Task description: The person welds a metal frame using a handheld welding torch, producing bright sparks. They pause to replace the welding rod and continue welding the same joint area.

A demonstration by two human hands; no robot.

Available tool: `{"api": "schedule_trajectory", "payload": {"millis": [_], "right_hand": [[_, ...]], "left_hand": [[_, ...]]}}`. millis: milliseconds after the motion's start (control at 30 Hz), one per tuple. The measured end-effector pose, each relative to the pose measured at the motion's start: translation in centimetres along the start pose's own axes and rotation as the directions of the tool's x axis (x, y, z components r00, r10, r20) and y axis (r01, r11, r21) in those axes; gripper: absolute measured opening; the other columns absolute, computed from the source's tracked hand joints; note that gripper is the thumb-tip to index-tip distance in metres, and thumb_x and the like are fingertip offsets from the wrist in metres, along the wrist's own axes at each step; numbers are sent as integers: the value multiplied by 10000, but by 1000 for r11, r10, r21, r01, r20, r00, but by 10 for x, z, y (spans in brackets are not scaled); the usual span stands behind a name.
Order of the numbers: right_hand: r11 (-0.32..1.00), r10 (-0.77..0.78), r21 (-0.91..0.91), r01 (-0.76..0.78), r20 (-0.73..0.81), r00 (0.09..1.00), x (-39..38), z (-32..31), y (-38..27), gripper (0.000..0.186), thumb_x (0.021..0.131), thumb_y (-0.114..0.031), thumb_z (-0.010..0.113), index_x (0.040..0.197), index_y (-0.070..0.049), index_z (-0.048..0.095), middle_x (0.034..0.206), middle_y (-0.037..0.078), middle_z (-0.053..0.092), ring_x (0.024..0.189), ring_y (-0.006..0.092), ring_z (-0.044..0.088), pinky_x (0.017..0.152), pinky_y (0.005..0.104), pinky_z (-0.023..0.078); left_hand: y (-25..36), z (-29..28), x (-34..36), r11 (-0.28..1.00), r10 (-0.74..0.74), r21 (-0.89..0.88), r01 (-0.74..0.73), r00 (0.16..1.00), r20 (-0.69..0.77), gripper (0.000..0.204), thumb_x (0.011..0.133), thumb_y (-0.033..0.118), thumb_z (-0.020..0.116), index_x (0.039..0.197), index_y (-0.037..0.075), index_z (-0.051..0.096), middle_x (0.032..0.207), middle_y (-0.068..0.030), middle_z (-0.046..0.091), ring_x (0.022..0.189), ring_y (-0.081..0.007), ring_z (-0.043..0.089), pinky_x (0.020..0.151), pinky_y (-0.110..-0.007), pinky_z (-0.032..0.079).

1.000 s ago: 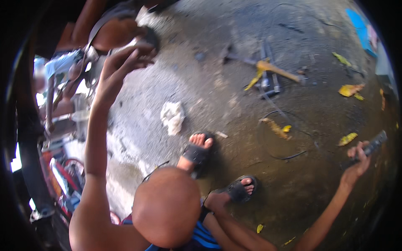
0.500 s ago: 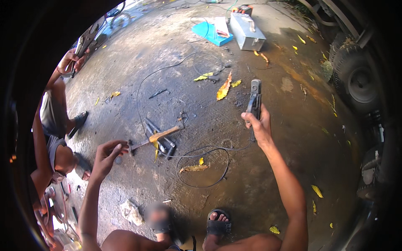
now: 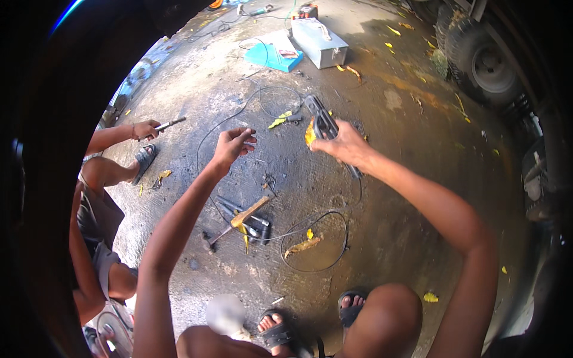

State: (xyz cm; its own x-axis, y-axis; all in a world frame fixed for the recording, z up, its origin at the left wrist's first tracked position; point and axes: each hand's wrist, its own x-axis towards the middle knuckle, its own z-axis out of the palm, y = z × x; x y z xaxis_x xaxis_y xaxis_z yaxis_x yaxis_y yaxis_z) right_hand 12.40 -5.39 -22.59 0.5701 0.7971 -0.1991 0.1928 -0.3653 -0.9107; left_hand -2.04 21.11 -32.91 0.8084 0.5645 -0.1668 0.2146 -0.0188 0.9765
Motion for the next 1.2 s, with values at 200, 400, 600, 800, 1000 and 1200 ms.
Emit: {"api": "schedule_trajectory", "payload": {"millis": [200, 400, 600, 800, 1000, 1200], "right_hand": [[970, -47, -236, 47, 8, 999, -12, -25, 0, 433, 702, -278, 752, 1010, -48, 551, 797, 13, 536, 725, 159, 530, 691, 327, 470], [984, -45, -172, 45, 3, 999, -11, -35, 82, 398, 665, -218, 726, 965, -49, 526, 781, 14, 514, 718, 153, 516, 672, 329, 462], [994, 99, -54, -92, 156, 983, -3, -74, 98, 311, 752, -164, 610, 1019, -59, 490, 809, 14, 509, 645, 112, 522, 598, 280, 471], [986, 57, 146, -83, 175, 983, 15, -82, 81, 312, 802, -178, 660, 1027, -47, 488, 783, 26, 522, 624, 109, 541, 564, 268, 465], [999, -49, -8, 51, 177, 983, 13, -55, 74, 454, 695, -202, 839, 980, -62, 513, 801, -1, 512, 703, 87, 537, 613, 254, 451], [982, -82, -145, 118, 233, 969, 7, -37, 70, 536, 637, -214, 863, 1003, -23, 521, 848, -7, 411, 817, 142, 421, 771, 289, 413]], "left_hand": [[-20, 9, -48, 959, 15, 274, -68, 981, 192, 487, 1022, 419, 496, 953, -16, 704, 682, -74, 668, 544, -113, 608, 539, -278, 496], [-54, -29, -81, 675, -230, 734, 69, 966, 121, 745, 999, 634, 319, 753, 85, 758, 591, -46, 668, 596, -170, 684, 683, -362, 564], [-38, -74, -125, 96, -313, 982, -162, 932, 184, 549, 986, 501, 472, 758, 68, 719, 764, -183, 693, 735, -355, 695, 685, -467, 556], [18, -82, -121, -53, -579, 985, -166, 808, 105, 382, 935, 449, 583, 969, 109, 754, 929, -130, 728, 915, -323, 694, 798, -461, 548], [54, -50, -89, 32, -379, 981, -191, 906, 189, 441, 993, 465, 503, 1218, 122, 664, 1080, -141, 708, 991, -305, 690, 876, -448, 558], [17, -54, -56, 176, -214, 959, -221, 942, 257, 454, 997, 492, 476, 1205, 141, 675, 1044, -126, 722, 944, -286, 705, 812, -454, 570]]}}
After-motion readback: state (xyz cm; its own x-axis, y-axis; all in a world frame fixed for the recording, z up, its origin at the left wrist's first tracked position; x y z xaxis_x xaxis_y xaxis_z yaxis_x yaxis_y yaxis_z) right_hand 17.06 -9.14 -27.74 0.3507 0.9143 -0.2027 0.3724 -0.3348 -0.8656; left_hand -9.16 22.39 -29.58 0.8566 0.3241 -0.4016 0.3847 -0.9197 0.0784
